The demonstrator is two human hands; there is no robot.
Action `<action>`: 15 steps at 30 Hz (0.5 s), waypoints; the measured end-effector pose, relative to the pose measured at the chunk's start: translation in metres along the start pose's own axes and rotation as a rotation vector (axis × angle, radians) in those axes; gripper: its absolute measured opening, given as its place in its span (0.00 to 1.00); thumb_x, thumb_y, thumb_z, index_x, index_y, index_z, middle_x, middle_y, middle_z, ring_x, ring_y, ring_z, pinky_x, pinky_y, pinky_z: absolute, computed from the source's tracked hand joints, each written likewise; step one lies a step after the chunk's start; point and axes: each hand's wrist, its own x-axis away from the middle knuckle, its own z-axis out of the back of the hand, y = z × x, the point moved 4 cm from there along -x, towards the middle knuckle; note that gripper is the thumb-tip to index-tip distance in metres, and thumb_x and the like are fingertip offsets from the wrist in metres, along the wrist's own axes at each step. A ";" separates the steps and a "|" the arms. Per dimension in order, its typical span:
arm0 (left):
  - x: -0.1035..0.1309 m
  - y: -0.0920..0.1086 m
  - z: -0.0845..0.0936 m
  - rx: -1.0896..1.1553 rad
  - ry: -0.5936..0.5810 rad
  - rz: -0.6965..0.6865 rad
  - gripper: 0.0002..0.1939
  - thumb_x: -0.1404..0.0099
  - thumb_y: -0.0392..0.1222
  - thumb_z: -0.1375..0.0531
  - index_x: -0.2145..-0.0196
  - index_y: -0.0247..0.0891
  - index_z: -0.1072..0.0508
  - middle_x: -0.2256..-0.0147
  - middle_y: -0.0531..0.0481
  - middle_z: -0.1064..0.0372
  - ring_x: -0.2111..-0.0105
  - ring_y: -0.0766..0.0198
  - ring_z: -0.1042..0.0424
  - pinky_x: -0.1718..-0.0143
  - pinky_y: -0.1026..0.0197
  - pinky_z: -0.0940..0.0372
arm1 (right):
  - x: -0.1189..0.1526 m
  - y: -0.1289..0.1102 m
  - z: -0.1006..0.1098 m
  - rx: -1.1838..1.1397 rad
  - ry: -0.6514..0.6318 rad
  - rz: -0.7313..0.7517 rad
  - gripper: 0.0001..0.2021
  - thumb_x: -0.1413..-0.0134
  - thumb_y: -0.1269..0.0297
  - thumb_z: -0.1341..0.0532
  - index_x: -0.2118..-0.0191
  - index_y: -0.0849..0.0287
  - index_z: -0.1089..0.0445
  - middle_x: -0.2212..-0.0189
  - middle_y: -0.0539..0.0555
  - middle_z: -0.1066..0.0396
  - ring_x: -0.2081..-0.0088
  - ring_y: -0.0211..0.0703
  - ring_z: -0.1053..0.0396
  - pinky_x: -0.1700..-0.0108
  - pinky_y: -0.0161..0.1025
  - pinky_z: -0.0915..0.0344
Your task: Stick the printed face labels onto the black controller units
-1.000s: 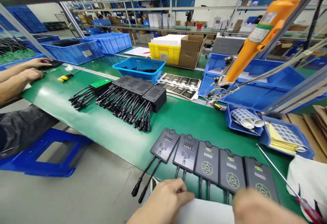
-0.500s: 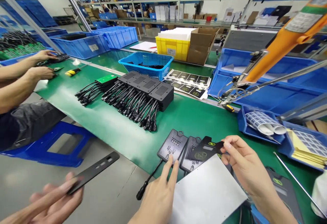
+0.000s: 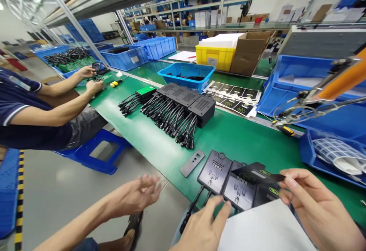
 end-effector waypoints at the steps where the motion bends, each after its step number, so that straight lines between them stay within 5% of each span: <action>1: 0.001 0.002 0.000 0.066 0.020 -0.029 0.23 0.35 0.32 0.45 0.42 0.34 0.36 0.51 0.35 0.27 0.61 0.55 0.21 0.65 0.62 0.25 | 0.001 -0.001 0.001 -0.006 0.009 0.006 0.16 0.53 0.49 0.32 0.65 0.53 0.31 0.68 0.50 0.36 0.74 0.33 0.38 0.75 0.29 0.36; 5: 0.002 0.006 -0.006 0.322 0.000 0.034 0.13 0.31 0.37 0.42 0.49 0.42 0.28 0.62 0.48 0.25 0.66 0.63 0.23 0.67 0.68 0.28 | 0.005 -0.010 0.005 -0.004 0.037 0.052 0.17 0.57 0.49 0.29 0.67 0.53 0.31 0.62 0.51 0.35 0.72 0.35 0.35 0.77 0.29 0.35; 7: 0.002 0.007 -0.011 0.473 -0.080 0.115 0.10 0.30 0.38 0.44 0.53 0.46 0.26 0.66 0.52 0.26 0.69 0.66 0.25 0.71 0.70 0.31 | 0.007 -0.016 0.004 0.016 0.032 0.087 0.16 0.57 0.49 0.29 0.68 0.53 0.31 0.63 0.51 0.35 0.74 0.34 0.34 0.76 0.29 0.34; 10: 0.006 0.010 -0.013 0.624 -0.212 0.058 0.10 0.28 0.40 0.45 0.54 0.48 0.26 0.69 0.54 0.28 0.72 0.68 0.27 0.76 0.71 0.34 | 0.008 -0.021 0.001 0.051 0.029 0.098 0.16 0.55 0.50 0.30 0.69 0.55 0.32 0.65 0.49 0.35 0.77 0.32 0.34 0.75 0.30 0.33; 12: 0.010 0.009 -0.012 0.612 -0.229 0.026 0.11 0.28 0.41 0.47 0.52 0.49 0.27 0.69 0.56 0.30 0.75 0.70 0.29 0.77 0.71 0.36 | 0.007 -0.020 -0.003 0.063 0.028 0.077 0.15 0.53 0.50 0.31 0.68 0.54 0.31 0.68 0.47 0.35 0.77 0.31 0.34 0.75 0.28 0.34; 15: 0.015 0.001 -0.005 0.396 -0.091 0.038 0.12 0.28 0.41 0.48 0.49 0.47 0.31 0.66 0.53 0.31 0.78 0.70 0.32 0.80 0.70 0.37 | 0.002 -0.012 -0.011 0.049 -0.001 0.027 0.15 0.52 0.50 0.31 0.67 0.55 0.31 0.75 0.46 0.36 0.79 0.31 0.36 0.77 0.28 0.38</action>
